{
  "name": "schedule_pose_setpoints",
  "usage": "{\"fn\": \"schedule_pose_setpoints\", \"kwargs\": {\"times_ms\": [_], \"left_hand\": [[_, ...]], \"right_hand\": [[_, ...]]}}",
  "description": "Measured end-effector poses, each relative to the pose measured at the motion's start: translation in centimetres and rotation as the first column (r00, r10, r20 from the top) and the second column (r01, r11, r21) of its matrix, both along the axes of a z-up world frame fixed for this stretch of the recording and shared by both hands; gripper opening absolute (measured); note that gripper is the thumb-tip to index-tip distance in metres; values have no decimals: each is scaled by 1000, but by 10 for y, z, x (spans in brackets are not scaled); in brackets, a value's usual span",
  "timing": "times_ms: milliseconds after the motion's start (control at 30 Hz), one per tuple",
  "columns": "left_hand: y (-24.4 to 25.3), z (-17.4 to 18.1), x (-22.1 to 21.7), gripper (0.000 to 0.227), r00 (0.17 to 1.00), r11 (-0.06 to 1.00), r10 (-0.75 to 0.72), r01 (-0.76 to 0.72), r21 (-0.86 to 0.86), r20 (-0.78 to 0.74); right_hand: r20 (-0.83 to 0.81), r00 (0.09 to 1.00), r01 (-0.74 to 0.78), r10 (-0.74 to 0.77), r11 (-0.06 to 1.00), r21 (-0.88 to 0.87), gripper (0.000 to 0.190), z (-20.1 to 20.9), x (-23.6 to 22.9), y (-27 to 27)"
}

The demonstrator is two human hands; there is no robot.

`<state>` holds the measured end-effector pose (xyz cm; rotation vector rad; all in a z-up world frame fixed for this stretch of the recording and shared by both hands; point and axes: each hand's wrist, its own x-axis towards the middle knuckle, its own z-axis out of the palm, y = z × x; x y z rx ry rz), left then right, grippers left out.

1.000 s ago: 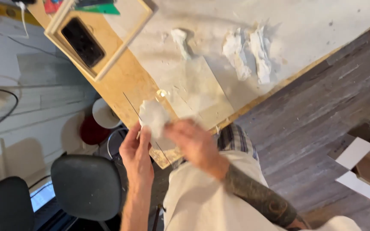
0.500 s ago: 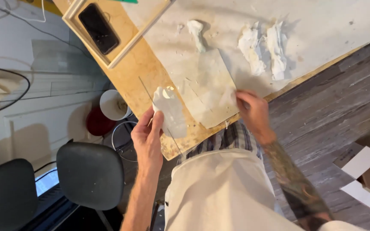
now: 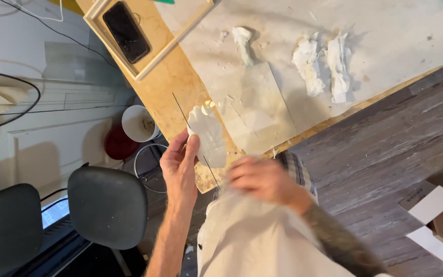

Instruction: Cleaning a small rectangular glass pane using a spray cleaner and paper towels on a workbench in a workshop.

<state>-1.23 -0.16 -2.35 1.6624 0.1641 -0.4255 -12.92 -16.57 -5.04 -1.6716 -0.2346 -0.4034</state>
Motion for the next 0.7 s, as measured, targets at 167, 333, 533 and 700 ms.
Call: {"fn": "schedule_pose_setpoints", "kwargs": {"times_ms": [167,333,533,700], "left_hand": [[-8,2,0,29,998,998,60,-60,-17,-19],[-2,-2,1,27,996,998,66,-65,19,-58],[-7,14,2,26,996,996,59,-53,78,-69],[-6,15,2,29,994,992,91,-85,97,-60]], "right_hand": [[-216,966,156,-142,987,46,7,-66,4,-26],[-81,995,-74,63,988,-135,14,-48,-18,-27],[-253,876,353,-412,902,-246,9,-49,-10,-3],[-345,797,373,-496,853,-366,15,-97,-30,-51]]}}
